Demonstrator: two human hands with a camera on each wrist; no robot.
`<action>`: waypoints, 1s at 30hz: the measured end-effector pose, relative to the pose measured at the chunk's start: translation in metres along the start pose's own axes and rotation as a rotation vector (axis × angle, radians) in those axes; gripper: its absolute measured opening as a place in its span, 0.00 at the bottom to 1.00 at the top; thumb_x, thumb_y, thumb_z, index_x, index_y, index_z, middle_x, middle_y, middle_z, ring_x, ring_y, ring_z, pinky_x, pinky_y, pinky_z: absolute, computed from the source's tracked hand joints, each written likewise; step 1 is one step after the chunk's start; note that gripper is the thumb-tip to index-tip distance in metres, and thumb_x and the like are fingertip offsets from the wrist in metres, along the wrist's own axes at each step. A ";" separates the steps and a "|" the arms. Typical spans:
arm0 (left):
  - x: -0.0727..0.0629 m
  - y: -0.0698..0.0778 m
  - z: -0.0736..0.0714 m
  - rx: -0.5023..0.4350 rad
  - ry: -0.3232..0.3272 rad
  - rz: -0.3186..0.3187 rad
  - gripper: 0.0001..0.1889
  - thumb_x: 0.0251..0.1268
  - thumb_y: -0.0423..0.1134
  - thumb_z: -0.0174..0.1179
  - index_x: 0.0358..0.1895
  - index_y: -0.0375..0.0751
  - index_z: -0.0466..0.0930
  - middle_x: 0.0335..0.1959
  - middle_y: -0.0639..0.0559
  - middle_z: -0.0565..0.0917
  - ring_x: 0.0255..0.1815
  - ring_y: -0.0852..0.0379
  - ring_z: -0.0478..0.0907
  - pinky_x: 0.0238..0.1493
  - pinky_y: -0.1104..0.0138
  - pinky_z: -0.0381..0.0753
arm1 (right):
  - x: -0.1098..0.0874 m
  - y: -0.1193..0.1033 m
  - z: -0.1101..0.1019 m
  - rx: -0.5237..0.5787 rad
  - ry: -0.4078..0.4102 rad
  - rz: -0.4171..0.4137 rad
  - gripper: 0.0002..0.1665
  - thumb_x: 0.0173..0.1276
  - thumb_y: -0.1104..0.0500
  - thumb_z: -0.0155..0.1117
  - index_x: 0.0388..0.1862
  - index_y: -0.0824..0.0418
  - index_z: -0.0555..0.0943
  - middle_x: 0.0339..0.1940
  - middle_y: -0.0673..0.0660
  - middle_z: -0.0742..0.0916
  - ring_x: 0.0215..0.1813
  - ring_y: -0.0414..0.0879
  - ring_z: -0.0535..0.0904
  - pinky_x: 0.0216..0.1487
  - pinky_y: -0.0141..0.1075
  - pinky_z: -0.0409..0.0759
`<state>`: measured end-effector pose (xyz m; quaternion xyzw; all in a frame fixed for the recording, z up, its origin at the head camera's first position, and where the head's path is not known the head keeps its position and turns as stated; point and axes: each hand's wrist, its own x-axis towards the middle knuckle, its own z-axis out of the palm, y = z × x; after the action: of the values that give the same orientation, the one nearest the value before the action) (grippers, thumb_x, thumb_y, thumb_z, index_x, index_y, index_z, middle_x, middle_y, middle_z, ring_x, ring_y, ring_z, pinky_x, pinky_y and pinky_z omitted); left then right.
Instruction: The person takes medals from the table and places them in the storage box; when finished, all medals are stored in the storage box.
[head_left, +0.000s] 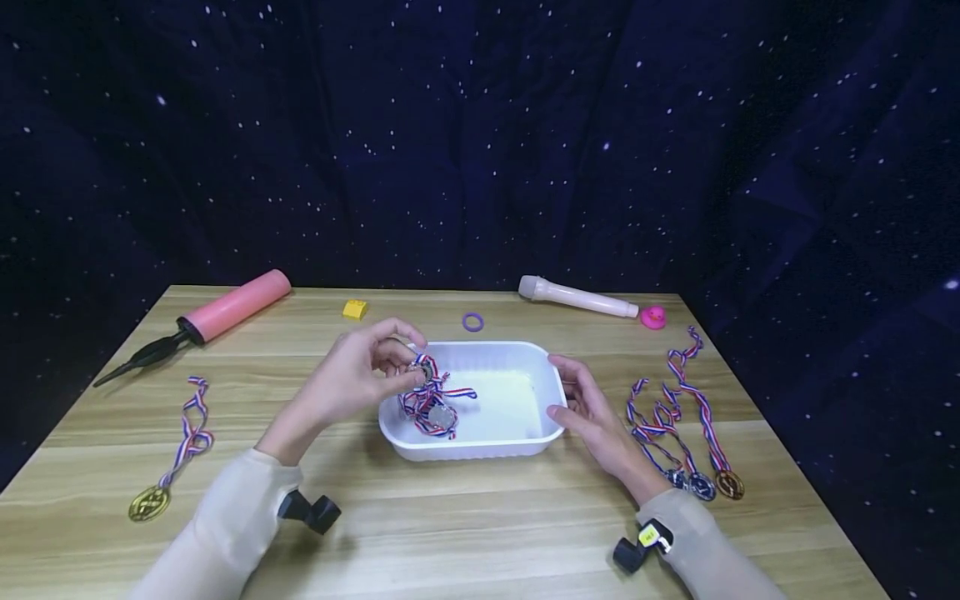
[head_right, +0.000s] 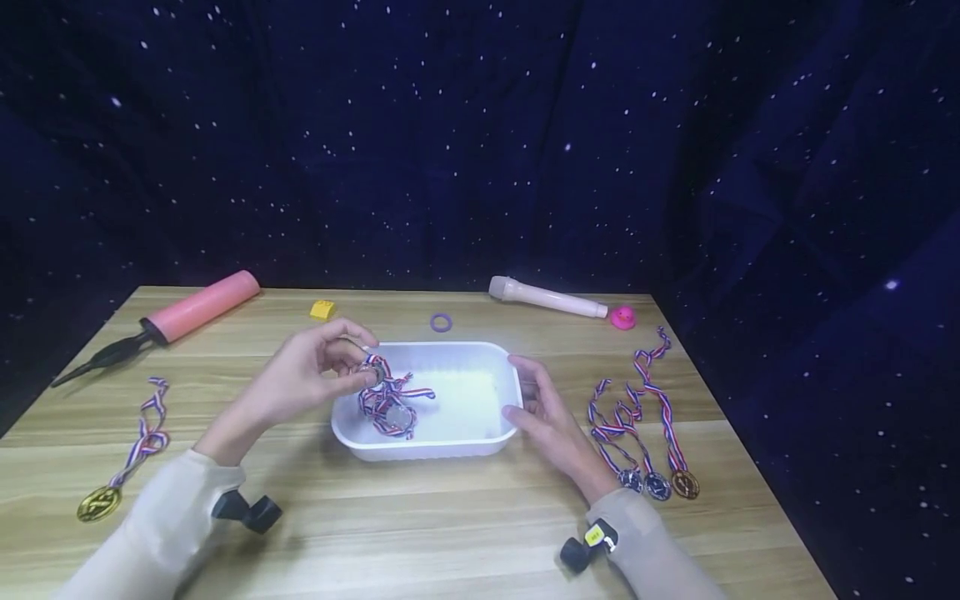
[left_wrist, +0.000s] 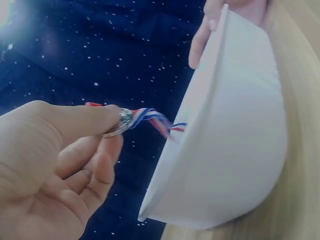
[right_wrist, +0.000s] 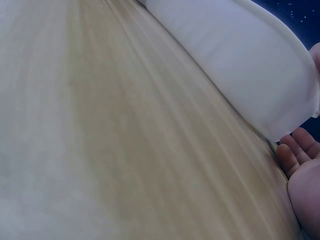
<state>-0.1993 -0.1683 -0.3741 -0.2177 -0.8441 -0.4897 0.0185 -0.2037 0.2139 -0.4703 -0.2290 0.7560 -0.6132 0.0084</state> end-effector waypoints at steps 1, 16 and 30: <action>0.000 -0.001 0.001 0.009 -0.020 0.006 0.21 0.66 0.28 0.80 0.58 0.44 0.85 0.40 0.54 0.94 0.38 0.53 0.88 0.40 0.67 0.84 | 0.000 0.001 0.000 0.001 -0.001 0.000 0.45 0.74 0.65 0.66 0.88 0.58 0.64 0.75 0.68 0.76 0.70 0.64 0.76 0.67 0.33 0.82; 0.001 -0.010 0.022 0.230 -0.199 0.071 0.16 0.55 0.24 0.83 0.45 0.41 0.94 0.36 0.52 0.94 0.33 0.64 0.89 0.37 0.71 0.91 | -0.001 0.000 0.000 -0.007 0.002 0.017 0.45 0.74 0.65 0.67 0.88 0.55 0.65 0.76 0.67 0.76 0.71 0.65 0.76 0.68 0.33 0.81; 0.002 -0.010 0.033 0.452 -0.248 0.193 0.11 0.57 0.23 0.81 0.39 0.39 0.93 0.34 0.52 0.90 0.33 0.59 0.85 0.36 0.70 0.87 | 0.001 -0.001 -0.001 -0.004 0.002 -0.002 0.44 0.74 0.65 0.67 0.87 0.57 0.65 0.76 0.67 0.76 0.70 0.64 0.76 0.68 0.33 0.81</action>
<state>-0.1993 -0.1446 -0.3989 -0.3458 -0.9030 -0.2547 0.0099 -0.2045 0.2140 -0.4690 -0.2292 0.7571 -0.6118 0.0067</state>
